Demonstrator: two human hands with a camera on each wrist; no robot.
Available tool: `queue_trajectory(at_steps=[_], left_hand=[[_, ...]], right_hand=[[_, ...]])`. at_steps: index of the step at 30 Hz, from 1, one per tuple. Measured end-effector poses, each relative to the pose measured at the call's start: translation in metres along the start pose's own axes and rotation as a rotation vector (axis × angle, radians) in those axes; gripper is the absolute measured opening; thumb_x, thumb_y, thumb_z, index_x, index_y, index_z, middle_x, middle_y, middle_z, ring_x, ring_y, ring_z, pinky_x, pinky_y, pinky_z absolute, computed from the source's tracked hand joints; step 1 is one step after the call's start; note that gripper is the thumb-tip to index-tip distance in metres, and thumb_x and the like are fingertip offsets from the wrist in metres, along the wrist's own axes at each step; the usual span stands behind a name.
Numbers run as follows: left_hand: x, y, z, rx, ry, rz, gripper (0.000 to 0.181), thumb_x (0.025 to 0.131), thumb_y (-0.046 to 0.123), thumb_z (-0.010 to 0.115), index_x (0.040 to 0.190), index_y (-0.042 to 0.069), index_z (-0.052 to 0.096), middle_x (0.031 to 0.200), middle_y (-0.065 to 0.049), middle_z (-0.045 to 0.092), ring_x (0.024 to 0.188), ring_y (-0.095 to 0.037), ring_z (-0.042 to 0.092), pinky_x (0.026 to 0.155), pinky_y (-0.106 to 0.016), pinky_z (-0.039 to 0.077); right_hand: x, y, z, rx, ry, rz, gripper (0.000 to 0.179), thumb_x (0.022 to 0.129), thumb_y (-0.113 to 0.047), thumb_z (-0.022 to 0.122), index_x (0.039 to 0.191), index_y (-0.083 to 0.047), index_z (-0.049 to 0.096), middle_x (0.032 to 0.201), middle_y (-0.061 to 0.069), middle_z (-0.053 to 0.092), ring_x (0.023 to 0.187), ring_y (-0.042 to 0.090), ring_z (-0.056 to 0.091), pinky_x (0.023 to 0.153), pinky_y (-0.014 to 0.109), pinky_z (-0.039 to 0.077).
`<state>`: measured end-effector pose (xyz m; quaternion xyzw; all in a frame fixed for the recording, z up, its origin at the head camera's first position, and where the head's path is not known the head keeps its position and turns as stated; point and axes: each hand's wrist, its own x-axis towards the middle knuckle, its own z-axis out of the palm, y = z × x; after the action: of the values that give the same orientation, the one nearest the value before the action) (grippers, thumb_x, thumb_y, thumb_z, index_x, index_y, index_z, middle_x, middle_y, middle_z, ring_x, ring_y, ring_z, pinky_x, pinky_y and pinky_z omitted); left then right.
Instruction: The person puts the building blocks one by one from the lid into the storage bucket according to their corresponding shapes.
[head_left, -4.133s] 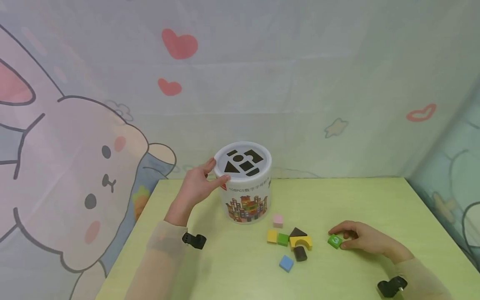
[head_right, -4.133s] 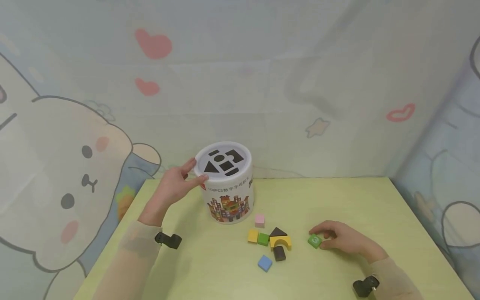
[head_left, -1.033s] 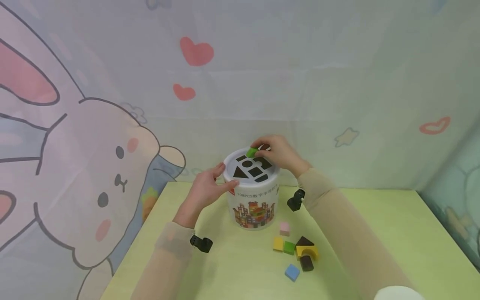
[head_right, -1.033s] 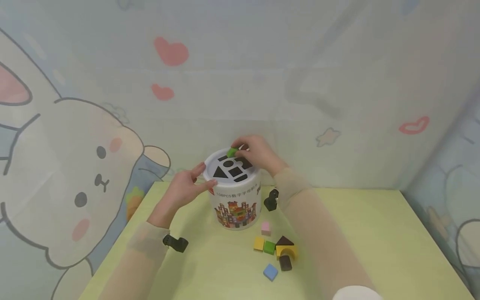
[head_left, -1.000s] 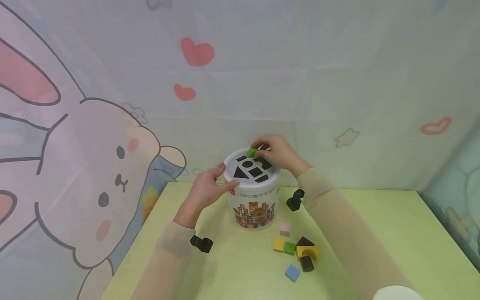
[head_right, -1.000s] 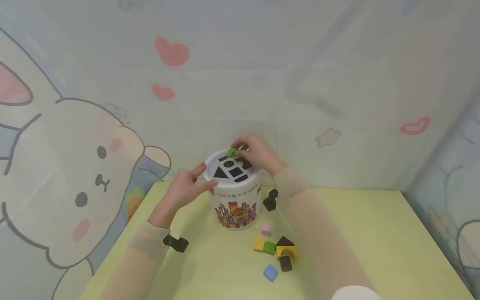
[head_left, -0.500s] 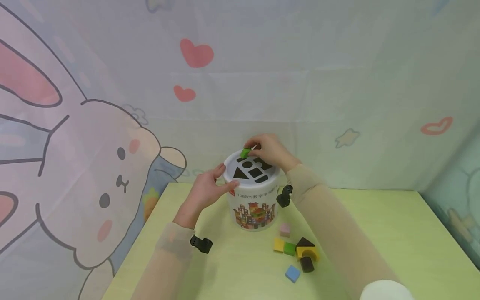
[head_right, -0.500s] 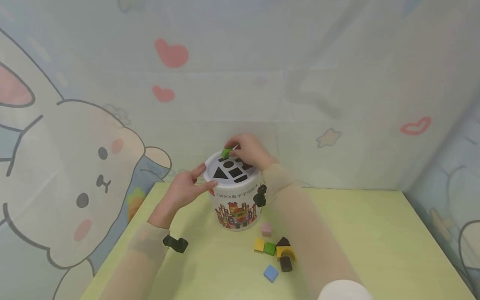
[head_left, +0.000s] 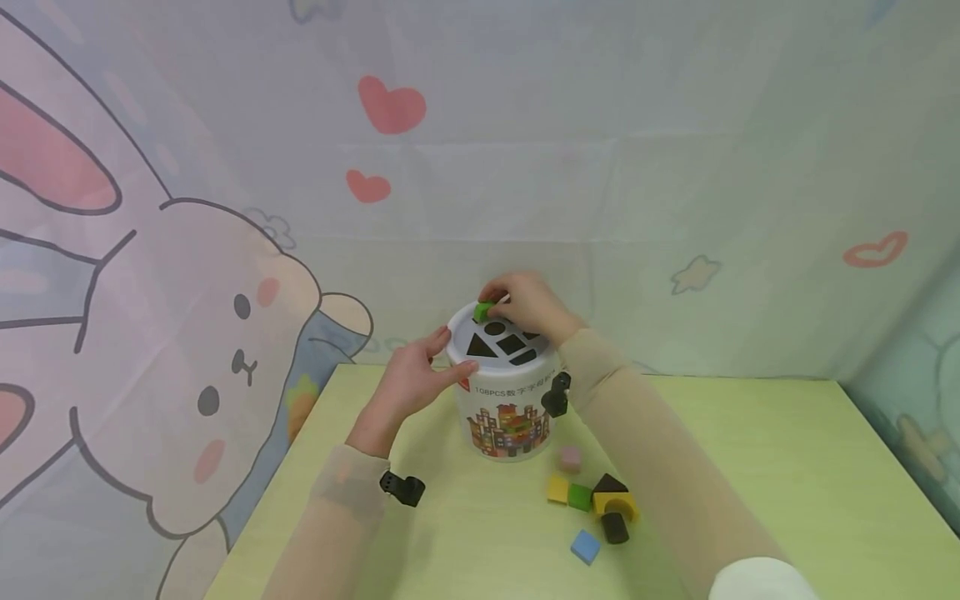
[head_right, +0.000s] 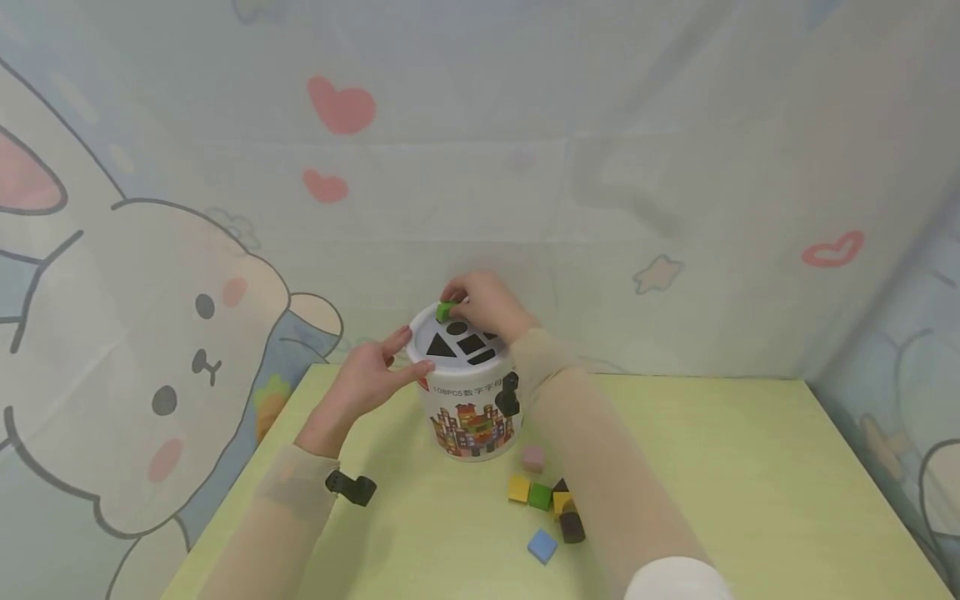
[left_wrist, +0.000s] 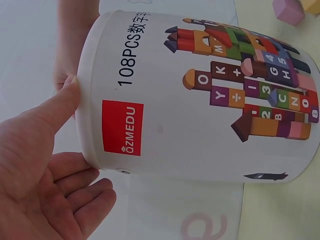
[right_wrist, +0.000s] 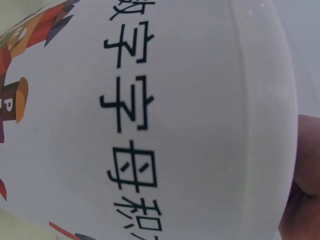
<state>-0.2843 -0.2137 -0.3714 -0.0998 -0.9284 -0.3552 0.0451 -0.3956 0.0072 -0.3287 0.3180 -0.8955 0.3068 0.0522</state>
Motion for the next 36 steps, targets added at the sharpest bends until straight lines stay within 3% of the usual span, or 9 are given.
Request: queue_trajectory(at_steps=[36], left_hand=[[0.0036,0.0009,0.0026,0.036,0.004,0.018,0.090,0.097,0.056,0.076,0.165,0.008,0.040,0.171,-0.005,0.034,0.147,-0.039,0.048,0.112,-0.053,0.049]], right_hand=[[-0.0019,-0.0013,0.0020,-0.034,0.003,0.056,0.021,0.102,-0.007,0.074,0.122,-0.003,0.078,0.119,0.013,0.076,0.115,0.028,0.069,0.104,0.042,0.052]])
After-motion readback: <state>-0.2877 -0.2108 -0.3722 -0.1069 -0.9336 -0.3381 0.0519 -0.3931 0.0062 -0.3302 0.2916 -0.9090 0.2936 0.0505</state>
